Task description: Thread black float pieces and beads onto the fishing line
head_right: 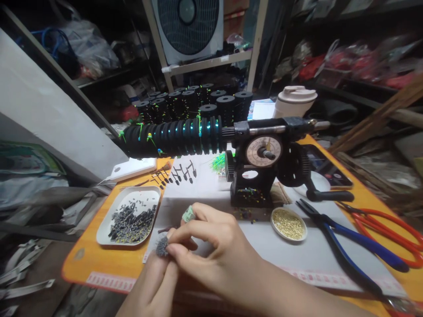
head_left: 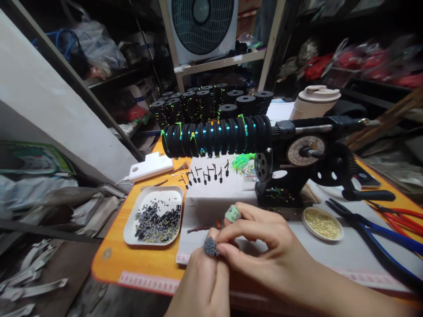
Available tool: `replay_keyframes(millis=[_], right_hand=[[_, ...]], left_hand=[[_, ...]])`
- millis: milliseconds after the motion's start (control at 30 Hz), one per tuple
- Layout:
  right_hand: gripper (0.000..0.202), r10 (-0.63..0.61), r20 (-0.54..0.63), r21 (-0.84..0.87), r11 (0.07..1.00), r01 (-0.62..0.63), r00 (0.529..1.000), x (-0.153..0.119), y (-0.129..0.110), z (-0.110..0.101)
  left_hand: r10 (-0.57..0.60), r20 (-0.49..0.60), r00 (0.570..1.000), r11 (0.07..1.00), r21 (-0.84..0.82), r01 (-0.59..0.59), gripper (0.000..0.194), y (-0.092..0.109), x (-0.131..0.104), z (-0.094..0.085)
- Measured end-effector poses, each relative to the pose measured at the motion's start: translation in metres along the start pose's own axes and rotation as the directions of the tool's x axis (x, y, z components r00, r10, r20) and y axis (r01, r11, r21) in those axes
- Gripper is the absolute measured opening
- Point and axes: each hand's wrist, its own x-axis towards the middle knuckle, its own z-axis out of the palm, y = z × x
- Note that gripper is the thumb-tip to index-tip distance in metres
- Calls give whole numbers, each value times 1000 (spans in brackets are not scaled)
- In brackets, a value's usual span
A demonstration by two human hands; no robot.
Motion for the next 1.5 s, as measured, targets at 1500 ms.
replay_keyframes(millis=[1500], right_hand=[[21,-137,139,-257,951,169,981,-2,1,1]], left_hand=[[-232,310,922,508,-769,387,22,4,23,-18]])
